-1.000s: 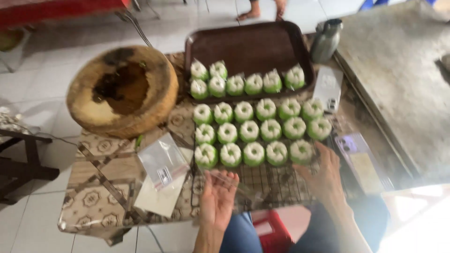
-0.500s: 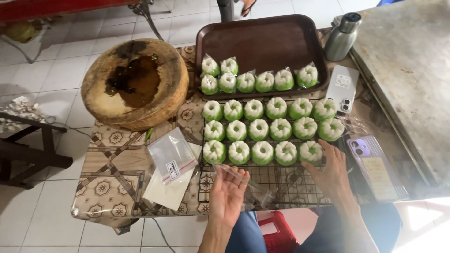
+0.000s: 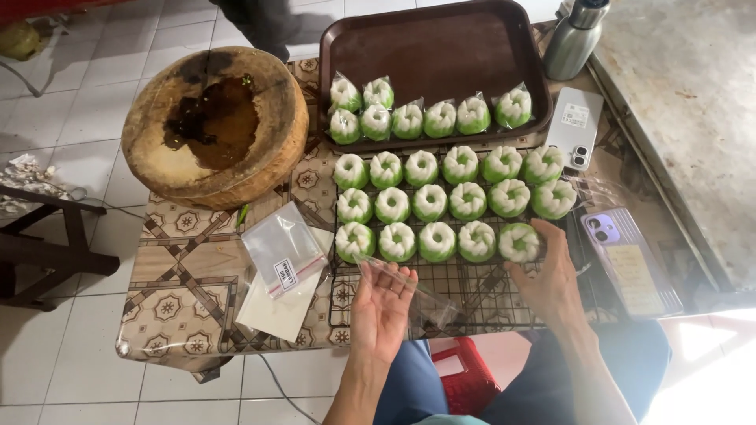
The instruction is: The person is individually packaging small green and white steamed cakes into clear plastic bags.
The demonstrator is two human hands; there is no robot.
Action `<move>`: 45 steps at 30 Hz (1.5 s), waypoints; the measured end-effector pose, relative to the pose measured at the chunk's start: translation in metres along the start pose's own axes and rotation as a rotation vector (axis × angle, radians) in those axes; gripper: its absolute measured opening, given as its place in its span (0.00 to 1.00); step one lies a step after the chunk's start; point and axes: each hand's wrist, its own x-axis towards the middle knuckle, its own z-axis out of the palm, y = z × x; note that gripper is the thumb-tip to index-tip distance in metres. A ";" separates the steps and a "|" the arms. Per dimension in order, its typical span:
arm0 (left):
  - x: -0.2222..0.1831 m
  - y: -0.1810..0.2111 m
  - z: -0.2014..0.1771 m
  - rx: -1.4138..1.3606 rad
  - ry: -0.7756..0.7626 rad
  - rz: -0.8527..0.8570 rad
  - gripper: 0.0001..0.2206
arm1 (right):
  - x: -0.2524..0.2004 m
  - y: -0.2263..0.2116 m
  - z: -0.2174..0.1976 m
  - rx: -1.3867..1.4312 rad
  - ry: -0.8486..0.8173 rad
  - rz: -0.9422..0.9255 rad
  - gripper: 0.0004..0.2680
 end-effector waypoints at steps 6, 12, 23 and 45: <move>0.002 -0.004 0.007 0.006 -0.037 0.005 0.10 | -0.001 -0.015 -0.009 0.066 -0.017 0.060 0.26; 0.008 -0.008 0.006 0.042 -0.121 0.042 0.11 | -0.006 -0.015 -0.015 0.149 0.130 -0.015 0.27; -0.002 -0.008 0.030 0.151 -0.120 0.257 0.12 | -0.057 0.002 -0.033 0.637 -0.401 0.239 0.41; -0.024 -0.022 0.036 0.292 -0.261 0.336 0.14 | -0.096 -0.123 0.015 0.672 -0.100 0.622 0.24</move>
